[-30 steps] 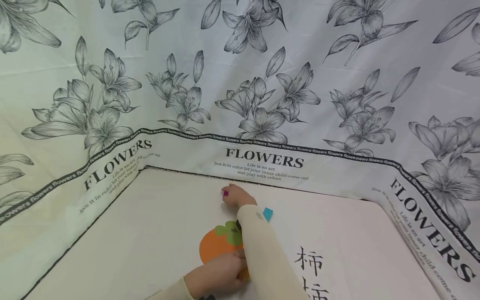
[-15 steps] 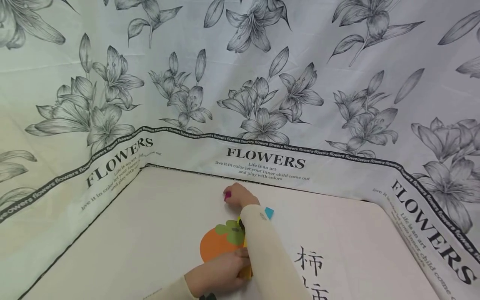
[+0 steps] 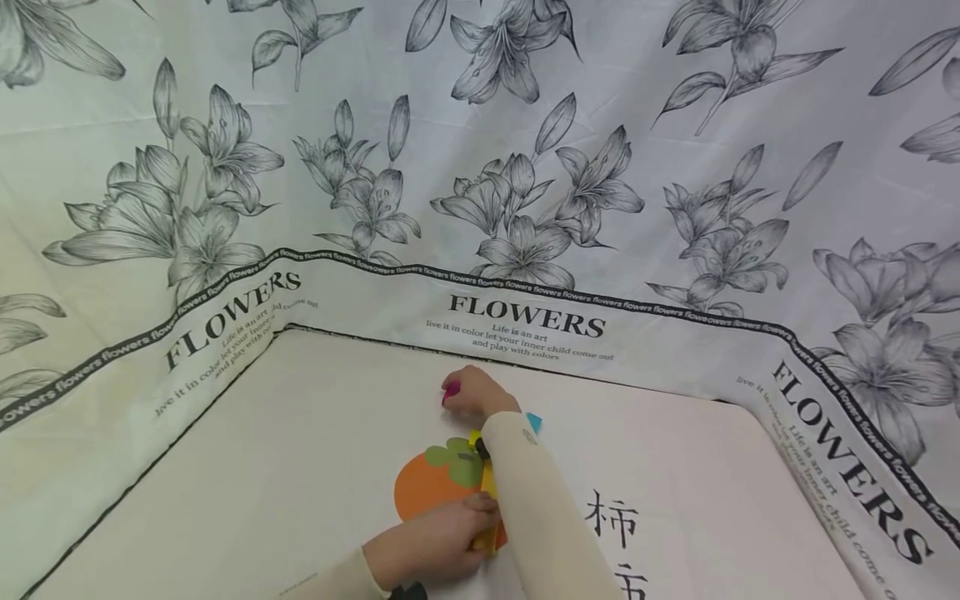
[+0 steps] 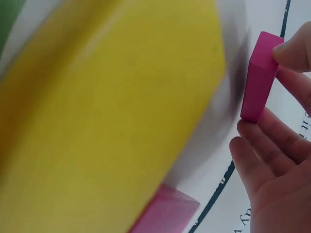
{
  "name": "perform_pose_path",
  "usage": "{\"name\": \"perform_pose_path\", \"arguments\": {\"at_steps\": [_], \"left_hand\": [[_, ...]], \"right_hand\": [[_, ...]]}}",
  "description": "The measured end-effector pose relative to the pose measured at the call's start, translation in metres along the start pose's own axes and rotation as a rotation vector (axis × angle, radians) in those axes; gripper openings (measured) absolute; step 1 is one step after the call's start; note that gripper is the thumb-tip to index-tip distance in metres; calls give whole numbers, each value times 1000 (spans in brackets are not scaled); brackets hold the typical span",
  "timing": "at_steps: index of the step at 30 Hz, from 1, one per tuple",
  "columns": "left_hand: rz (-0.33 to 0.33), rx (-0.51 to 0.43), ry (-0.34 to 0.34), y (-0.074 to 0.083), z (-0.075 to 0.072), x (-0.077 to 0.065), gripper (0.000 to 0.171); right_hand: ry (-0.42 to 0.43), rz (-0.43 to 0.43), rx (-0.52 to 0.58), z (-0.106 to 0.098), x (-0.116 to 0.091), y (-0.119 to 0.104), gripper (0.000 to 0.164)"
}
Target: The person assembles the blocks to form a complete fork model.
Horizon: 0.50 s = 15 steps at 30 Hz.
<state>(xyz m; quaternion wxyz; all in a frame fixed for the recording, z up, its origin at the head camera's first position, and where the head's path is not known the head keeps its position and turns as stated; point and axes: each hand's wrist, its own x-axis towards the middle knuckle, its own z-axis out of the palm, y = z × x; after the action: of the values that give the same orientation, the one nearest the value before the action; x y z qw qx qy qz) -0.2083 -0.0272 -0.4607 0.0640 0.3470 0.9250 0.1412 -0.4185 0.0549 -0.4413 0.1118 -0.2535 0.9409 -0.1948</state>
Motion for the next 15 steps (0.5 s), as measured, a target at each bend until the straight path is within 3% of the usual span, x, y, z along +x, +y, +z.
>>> {"name": "perform_pose_path", "arguments": {"at_steps": [6,15], "left_hand": [[-4,-17,-1,-1,1,0,31],[-30,-21,-6,4,1,-1,34]], "right_hand": [[-27,30,60,-5,-2,-1,41],[-27,35,63,-6,-12,0,42]]}}
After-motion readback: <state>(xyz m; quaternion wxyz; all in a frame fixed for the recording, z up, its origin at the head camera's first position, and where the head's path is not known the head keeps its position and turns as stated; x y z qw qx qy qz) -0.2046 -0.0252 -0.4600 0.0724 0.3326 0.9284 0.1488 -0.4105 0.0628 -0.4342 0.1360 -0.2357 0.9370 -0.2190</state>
